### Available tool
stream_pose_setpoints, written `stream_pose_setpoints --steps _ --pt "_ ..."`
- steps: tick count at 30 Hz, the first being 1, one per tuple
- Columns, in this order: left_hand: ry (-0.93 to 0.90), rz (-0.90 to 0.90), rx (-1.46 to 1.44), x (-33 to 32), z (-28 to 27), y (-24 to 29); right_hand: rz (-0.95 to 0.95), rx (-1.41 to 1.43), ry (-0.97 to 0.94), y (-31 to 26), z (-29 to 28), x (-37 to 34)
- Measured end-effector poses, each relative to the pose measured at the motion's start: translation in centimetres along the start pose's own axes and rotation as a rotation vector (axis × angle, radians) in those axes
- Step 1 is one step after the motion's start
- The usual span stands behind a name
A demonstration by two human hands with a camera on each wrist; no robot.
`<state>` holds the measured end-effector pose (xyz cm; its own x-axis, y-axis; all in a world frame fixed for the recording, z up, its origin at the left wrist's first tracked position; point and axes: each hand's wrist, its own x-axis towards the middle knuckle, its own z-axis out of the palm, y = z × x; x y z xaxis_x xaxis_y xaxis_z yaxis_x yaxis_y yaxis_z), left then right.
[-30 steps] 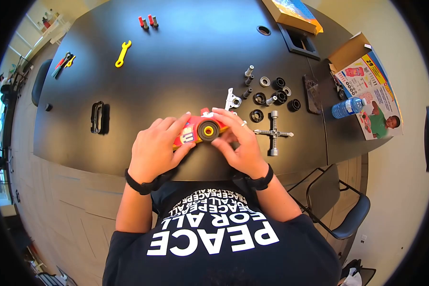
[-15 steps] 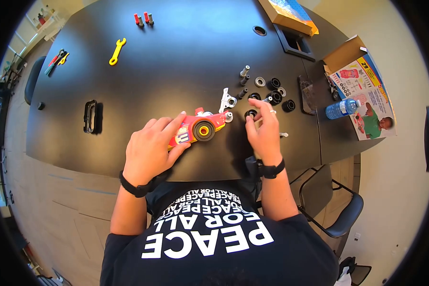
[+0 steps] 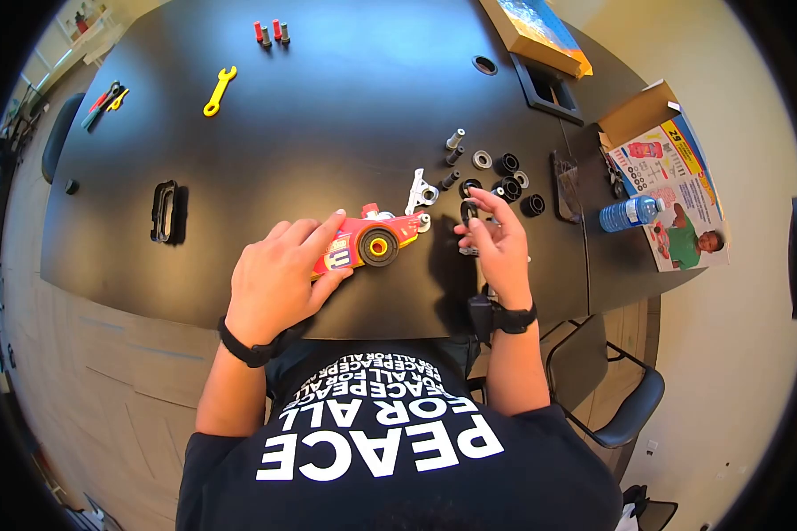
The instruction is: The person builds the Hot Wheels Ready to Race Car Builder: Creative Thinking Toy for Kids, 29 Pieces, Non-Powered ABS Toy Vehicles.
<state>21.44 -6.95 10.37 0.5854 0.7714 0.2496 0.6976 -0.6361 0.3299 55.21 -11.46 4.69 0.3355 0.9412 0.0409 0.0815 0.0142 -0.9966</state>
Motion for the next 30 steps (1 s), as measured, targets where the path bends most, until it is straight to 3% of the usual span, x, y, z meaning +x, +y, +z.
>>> stream_pose_setpoints --steps 4,8,14,16,18,20,30 --pt "-0.019 -0.007 -0.017 -0.1 0.1 -0.1 0.096 0.222 -0.054 -0.5 0.0 -0.9" --pt "-0.021 -0.012 -0.017 -0.1 0.1 -0.1 -0.058 0.198 -0.094 -1.9 1.3 -1.8" --pt "-0.022 -0.012 0.002 -0.2 0.2 -0.1 -0.101 0.188 -0.246 -5.5 4.9 -2.0" --pt "-0.023 0.008 0.022 -0.2 0.3 -0.2 -0.217 0.003 -0.390 -6.3 6.1 -1.4" --pt "-0.026 -0.003 0.016 -0.1 0.2 0.0 -0.140 -0.019 -0.397 -6.5 7.2 -0.9" --pt "-0.028 -0.019 0.010 -0.2 0.1 0.1 -0.317 -0.228 -0.417 -5.6 7.9 -0.1" --pt "0.022 -0.025 0.035 -0.1 0.6 0.3 -0.341 -0.341 -0.438 -6.1 8.0 -0.1"
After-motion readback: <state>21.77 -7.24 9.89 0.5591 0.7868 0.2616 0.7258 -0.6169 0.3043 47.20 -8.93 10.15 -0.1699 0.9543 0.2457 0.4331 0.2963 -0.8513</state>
